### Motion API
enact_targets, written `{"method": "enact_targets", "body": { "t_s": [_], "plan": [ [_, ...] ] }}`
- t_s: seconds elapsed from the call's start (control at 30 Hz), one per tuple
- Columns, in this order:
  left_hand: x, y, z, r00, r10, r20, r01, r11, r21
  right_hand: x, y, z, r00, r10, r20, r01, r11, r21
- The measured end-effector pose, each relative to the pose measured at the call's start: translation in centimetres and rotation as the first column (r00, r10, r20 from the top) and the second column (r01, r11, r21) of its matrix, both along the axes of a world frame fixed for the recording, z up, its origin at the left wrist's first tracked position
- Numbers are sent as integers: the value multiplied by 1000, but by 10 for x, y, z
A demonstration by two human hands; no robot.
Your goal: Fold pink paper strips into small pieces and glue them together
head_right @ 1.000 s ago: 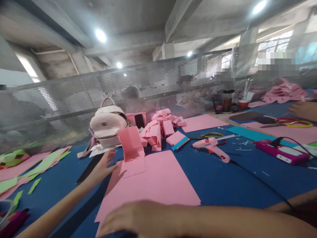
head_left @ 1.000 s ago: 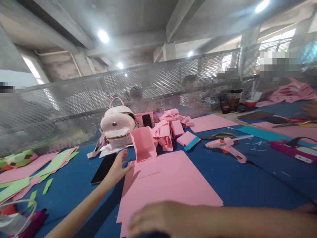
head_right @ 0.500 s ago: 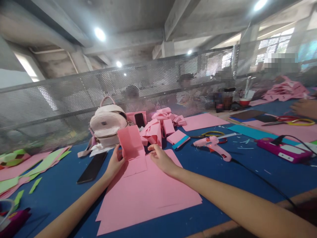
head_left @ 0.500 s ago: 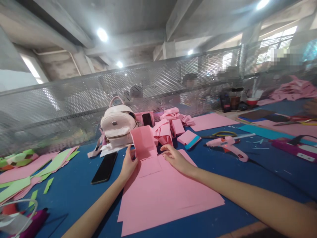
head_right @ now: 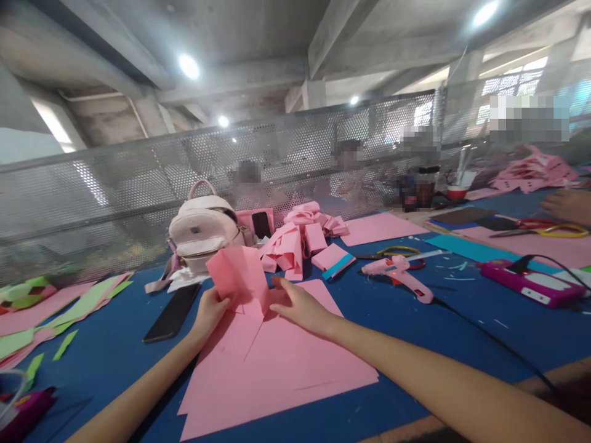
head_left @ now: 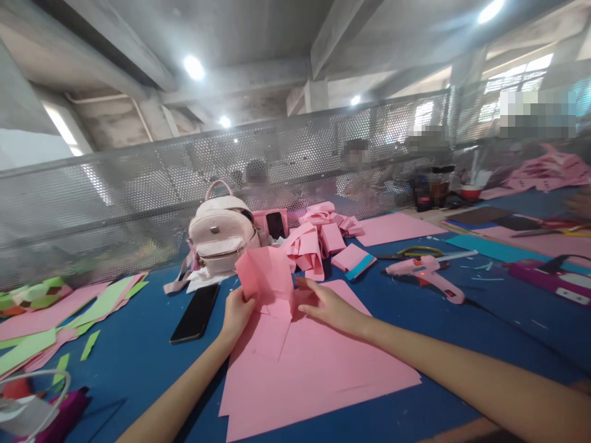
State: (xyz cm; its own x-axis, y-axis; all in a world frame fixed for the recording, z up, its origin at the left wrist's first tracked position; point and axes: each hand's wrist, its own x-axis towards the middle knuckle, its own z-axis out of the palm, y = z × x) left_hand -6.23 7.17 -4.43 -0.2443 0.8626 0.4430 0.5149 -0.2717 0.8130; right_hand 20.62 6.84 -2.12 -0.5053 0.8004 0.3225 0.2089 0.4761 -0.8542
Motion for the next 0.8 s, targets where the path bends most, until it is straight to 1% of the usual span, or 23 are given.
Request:
{"method": "enact_targets", "body": {
  "t_s": [0.23, 0.47, 0.6, 0.7, 0.73, 0.8],
  "plan": [
    [7, -6, 8, 1000, 12, 7, -12, 999, -42, 1, -4, 7, 997, 75, 13, -75, 997, 17],
    [11, -13, 18, 998, -21, 52, 24, 998, -54, 3, -8, 7, 994, 106, -1, -106, 992, -71],
    [13, -14, 18, 997, -33, 77, 37, 998, -58, 2, -8, 8, 993, 114, 27, -112, 991, -76],
    [14, -15, 17, 996, -46, 82, 50, 997, -52, 1, -8, 9, 994, 102, 34, -101, 995, -23],
    [13, -15, 17, 995, -50, 82, 54, 997, -48, 1, -8, 10, 995, 90, 33, -91, 996, 22],
    [13, -15, 15, 995, -56, 83, 59, 998, -37, 2, -9, 12, 997, 54, 48, -62, 984, 168]
  ]
}}
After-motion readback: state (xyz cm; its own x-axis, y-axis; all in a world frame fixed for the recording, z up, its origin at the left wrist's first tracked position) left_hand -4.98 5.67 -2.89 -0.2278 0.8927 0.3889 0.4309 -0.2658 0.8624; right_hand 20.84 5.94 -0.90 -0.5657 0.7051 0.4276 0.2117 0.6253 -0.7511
